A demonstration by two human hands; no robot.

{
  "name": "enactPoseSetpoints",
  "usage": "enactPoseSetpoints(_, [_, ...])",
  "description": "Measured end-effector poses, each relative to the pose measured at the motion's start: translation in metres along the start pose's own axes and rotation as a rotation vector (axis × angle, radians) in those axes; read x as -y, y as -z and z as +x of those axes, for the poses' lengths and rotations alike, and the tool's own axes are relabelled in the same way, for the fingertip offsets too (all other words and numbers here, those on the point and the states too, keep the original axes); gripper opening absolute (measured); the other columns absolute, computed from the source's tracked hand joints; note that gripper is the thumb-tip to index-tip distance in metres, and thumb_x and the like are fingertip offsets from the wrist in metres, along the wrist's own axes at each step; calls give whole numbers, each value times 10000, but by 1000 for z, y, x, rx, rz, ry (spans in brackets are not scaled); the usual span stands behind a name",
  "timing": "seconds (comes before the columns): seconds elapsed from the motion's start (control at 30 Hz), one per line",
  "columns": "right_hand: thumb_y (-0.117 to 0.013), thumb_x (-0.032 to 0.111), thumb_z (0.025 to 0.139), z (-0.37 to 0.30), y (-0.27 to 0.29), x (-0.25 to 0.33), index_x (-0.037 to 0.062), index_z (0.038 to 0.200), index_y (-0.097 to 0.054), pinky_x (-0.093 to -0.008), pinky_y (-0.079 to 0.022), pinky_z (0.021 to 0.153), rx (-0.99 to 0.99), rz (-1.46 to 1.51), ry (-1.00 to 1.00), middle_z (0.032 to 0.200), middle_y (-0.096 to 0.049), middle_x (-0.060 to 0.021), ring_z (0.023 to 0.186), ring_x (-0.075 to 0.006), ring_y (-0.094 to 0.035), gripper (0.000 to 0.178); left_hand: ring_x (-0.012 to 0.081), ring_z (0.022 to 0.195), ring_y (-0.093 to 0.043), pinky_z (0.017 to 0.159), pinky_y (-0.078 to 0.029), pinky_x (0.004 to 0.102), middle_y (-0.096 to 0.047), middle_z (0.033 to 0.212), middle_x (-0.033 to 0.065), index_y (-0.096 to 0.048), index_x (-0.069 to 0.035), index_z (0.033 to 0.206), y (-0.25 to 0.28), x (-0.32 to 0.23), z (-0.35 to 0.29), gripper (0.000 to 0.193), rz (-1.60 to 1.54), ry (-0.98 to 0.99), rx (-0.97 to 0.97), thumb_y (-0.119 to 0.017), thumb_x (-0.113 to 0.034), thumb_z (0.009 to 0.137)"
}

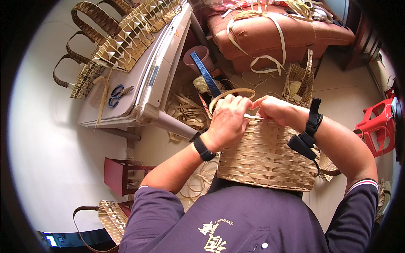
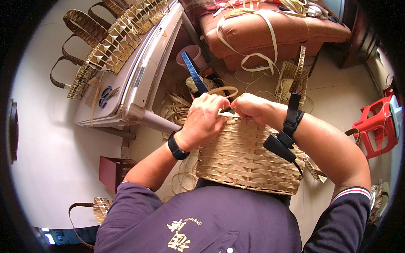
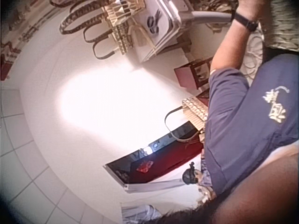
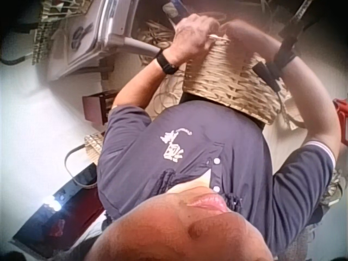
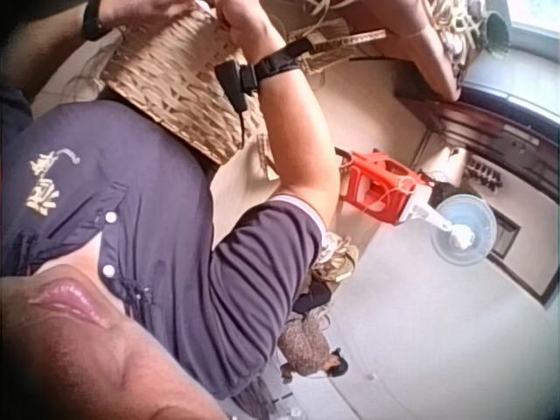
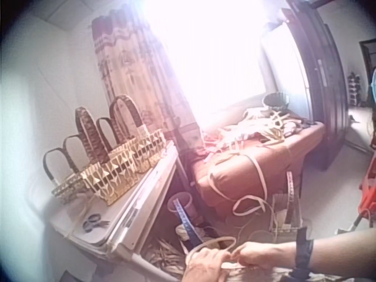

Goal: The person weaves a basket, inserting thin strips of material through the existing structure, trimming excess material with shears, and attaching a pre-made woven handle and dark-colored decorative element to the side.

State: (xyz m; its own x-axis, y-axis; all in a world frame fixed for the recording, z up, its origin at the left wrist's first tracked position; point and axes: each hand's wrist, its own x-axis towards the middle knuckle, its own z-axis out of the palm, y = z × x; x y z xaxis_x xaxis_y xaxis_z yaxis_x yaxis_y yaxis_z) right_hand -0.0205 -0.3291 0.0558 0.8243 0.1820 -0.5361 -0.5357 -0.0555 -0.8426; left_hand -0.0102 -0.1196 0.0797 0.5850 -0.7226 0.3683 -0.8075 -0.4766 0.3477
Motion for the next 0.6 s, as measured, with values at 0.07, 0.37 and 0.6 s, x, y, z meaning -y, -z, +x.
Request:
enactPoseSetpoints(0.07, [-565,51,822,1,-1,-2,-17,1015,-729,-342,-333,548,-30,27,20,705,-549,-22,619,-128,-419,263,338,986,-654,923,-507,456,-708,1013,110,-628,-63,1137,-2,9,12,336,-123,-42,62,-716,-62,814])
enactPoseSetpoints(0.37, [-635,56,837,-27,-8,6,-3,1107,-665,-358,-524,721,-178,-338,112,925,-700,-107,830,-188,-655,278,140,921,-604,820,-513,303,-651,1043,49,-546,-26,1354,-18,32,59,460,-708,304,788,-636,-67,905])
enactPoseSetpoints(0.6, [-743,81,785,-73,6,-2,64,1099,-673,-435,-542,840,-399,-1113,896,945,-698,-112,927,-302,-691,322,72,770,-560,634,-442,264,-666,946,-3,-553,-27,1427,-7,31,81,546,-689,425,928,-663,-103,897])
